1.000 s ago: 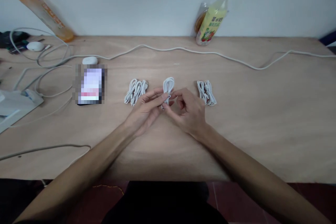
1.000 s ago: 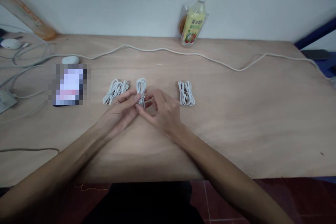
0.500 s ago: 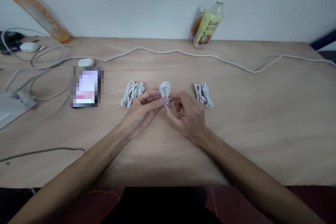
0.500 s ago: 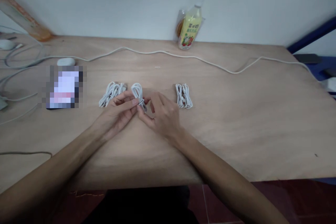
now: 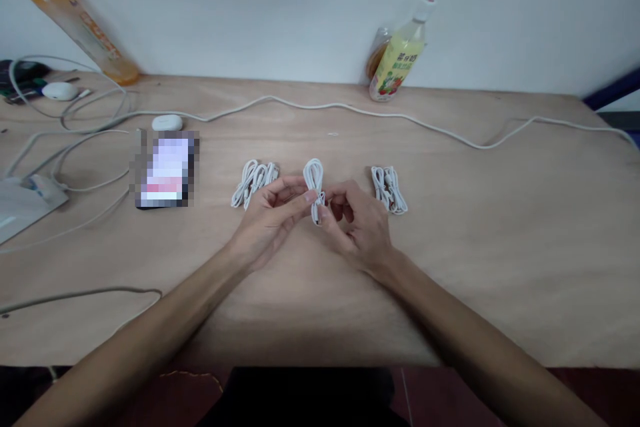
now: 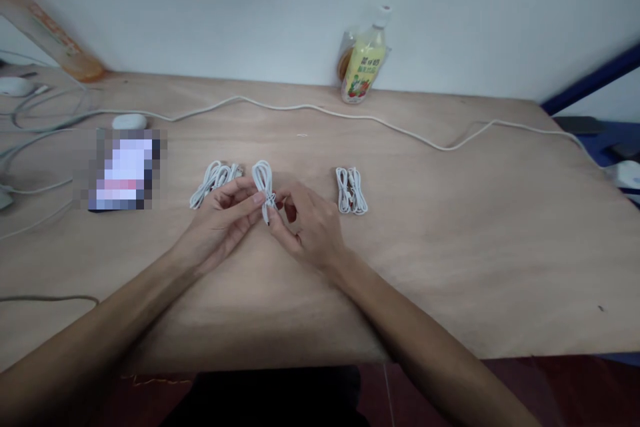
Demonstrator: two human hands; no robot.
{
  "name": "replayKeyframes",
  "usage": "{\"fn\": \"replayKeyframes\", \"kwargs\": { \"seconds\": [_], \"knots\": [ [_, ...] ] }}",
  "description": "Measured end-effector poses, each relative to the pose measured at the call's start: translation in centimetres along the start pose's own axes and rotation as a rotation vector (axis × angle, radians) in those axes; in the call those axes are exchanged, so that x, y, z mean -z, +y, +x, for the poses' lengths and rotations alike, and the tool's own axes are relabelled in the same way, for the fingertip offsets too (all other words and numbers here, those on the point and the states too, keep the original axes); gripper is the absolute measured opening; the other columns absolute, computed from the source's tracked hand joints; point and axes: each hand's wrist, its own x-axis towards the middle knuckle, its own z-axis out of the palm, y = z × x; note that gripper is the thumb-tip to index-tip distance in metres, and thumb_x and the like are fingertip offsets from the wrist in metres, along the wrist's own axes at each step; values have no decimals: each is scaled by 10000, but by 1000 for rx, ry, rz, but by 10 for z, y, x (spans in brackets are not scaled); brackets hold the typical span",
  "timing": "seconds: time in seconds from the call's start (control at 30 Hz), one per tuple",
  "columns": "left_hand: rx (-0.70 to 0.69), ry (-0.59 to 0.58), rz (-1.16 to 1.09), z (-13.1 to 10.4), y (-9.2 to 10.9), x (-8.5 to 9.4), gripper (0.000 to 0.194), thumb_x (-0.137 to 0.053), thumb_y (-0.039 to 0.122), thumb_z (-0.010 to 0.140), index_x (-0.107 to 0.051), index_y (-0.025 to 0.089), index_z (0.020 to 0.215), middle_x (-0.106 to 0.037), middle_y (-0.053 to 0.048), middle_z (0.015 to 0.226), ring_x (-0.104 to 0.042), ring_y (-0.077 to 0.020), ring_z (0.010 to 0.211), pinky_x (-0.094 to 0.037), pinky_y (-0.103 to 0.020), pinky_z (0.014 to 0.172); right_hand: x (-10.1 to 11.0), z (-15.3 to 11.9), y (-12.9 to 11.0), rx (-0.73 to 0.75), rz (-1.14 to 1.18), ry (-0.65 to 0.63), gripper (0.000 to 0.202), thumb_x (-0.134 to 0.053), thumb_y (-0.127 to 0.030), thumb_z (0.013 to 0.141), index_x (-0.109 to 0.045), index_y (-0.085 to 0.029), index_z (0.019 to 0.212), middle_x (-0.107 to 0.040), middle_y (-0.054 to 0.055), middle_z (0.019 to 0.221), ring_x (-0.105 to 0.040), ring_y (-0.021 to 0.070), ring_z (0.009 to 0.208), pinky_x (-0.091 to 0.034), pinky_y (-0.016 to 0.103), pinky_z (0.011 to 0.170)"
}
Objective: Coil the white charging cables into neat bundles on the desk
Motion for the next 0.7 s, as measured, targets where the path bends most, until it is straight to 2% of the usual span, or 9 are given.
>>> {"fn": "replayKeyframes", "kwargs": {
  "seconds": [0.17, 0.3, 0.53, 0.7],
  "knots": [
    [-53, -44, 126, -1, 2, -2, 236, -955, 281, 809, -871, 185, 1008, -848, -73, 1007, -785, -205, 956, -606, -316, 925, 1, -1, 0, -58, 18, -34, 86, -540, -180, 998, -595, -246, 1002, -618, -37, 725, -503, 134, 549, -412, 293, 547],
    [-117, -60, 249, -2, 4, -5, 226, -945, 316, 823, -885, 209, 1012, -858, -67, 998, -789, -226, 960, -593, -333, 962, 1, -1, -1, -144, 78, -15, 125, -517, -167, 1012, -603, -248, 972, -655, -28, 758, -527, 139, 581, -414, 298, 571],
    [-173, -42, 406, -5, 7, -4, 187, -876, 273, 881, -878, 201, 1054, -860, -62, 1003, -782, -226, 964, -595, -331, 945, -2, 1, -2, -379, 351, -31, 134, -573, -248, 1020, -619, -240, 894, -629, -31, 747, -537, 141, 634, -419, 278, 587],
    [-250, -15, 468, -7, 7, -7, 177, -915, 293, 837, -883, 221, 995, -859, -59, 1060, -781, -241, 994, -602, -335, 951, -4, 4, 2, -503, 507, -37, 128, -638, -296, 974, -632, -240, 859, -648, -18, 777, -576, 152, 701, -465, 278, 628]
  ]
}}
